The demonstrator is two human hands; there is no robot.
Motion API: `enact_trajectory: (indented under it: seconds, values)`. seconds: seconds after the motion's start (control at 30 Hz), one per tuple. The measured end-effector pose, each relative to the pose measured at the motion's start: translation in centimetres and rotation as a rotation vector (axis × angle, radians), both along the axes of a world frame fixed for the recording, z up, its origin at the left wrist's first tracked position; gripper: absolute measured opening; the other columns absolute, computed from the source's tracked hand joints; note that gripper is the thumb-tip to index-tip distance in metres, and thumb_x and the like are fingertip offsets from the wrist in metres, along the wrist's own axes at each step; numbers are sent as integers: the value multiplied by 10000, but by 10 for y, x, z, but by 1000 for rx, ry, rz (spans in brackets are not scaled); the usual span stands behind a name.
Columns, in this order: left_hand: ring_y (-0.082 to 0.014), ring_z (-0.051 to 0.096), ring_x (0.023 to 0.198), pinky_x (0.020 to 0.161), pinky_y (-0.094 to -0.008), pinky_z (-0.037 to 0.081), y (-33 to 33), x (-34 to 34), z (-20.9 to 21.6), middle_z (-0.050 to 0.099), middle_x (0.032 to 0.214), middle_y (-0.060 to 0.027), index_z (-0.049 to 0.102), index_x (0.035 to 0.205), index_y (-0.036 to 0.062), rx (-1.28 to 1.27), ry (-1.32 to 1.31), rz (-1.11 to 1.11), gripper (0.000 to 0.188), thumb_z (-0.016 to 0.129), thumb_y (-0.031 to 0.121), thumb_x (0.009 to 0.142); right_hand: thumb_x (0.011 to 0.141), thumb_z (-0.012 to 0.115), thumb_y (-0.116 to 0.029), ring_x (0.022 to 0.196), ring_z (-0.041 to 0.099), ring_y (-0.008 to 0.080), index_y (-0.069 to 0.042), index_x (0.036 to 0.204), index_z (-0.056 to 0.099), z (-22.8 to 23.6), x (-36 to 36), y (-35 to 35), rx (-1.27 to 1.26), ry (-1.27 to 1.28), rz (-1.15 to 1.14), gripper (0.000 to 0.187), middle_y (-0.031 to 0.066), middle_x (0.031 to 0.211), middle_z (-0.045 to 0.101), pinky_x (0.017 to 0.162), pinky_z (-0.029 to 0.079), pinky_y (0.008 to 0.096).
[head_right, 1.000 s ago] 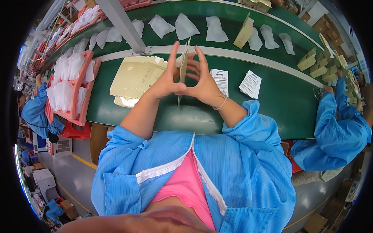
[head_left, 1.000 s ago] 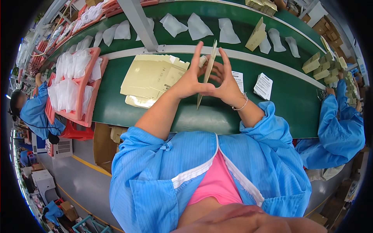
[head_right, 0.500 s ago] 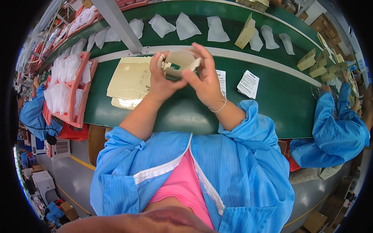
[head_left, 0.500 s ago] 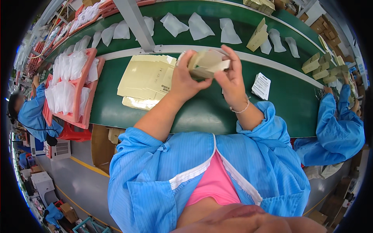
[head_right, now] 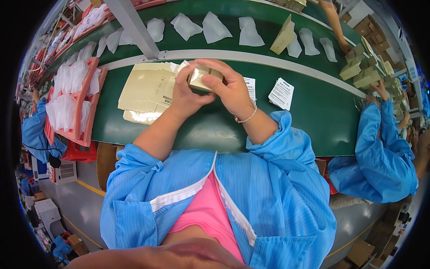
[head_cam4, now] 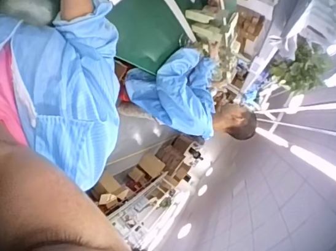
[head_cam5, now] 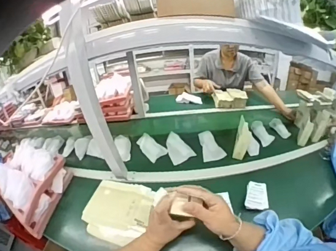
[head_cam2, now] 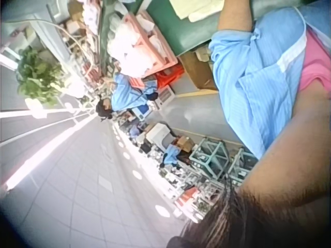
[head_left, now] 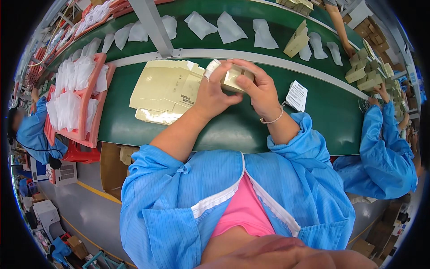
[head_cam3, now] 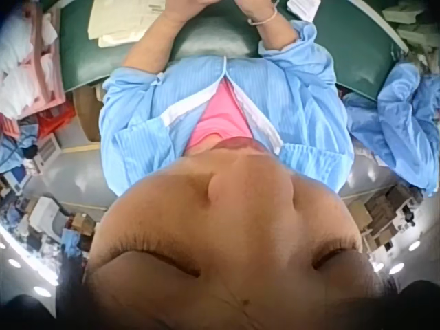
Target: Folding flat cardboard packaging into boxes and inserting small instruction sheets at a manual assembly station.
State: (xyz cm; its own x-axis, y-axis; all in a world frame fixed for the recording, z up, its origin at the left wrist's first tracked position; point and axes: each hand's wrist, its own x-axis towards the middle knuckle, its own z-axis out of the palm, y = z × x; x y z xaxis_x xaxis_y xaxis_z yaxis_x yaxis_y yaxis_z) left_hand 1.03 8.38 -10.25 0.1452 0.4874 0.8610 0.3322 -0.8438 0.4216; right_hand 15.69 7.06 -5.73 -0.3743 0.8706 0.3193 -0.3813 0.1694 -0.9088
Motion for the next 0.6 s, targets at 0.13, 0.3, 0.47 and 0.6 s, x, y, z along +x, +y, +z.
enact_trajectory:
  seconds: [0.13,0.3,0.47,0.6]
  values:
    - [-342,552,993,794,-403,487,-7,1,2,500,1167,-157,277,1313,148,-65,0,40,942,807,76,537,881,576,-122,1098,550,206,-41,1204,578,4,14,8,669,-406,-212,332,106,1224,574,945,425,306]
    - [-328,542,1029,843,-385,478,-2,-6,-9,462,1215,-157,227,1344,116,-49,141,83,978,808,89,557,857,599,-117,1076,574,219,-40,1223,563,3,13,3,403,-463,-221,376,117,1198,593,918,443,303]
    - [-310,550,1032,838,-391,481,-3,-5,-3,459,1231,-151,213,1356,110,32,191,117,1017,827,102,546,819,624,-52,1085,573,248,-58,1260,528,2,16,1,315,-412,-218,452,119,1197,591,923,444,313]
    - [-301,538,1063,839,-394,477,0,-7,-5,479,1242,-142,175,1392,123,-164,51,14,1027,829,157,601,748,663,10,1084,574,278,-66,1257,517,4,27,0,620,-515,-390,535,119,1198,586,927,449,336]
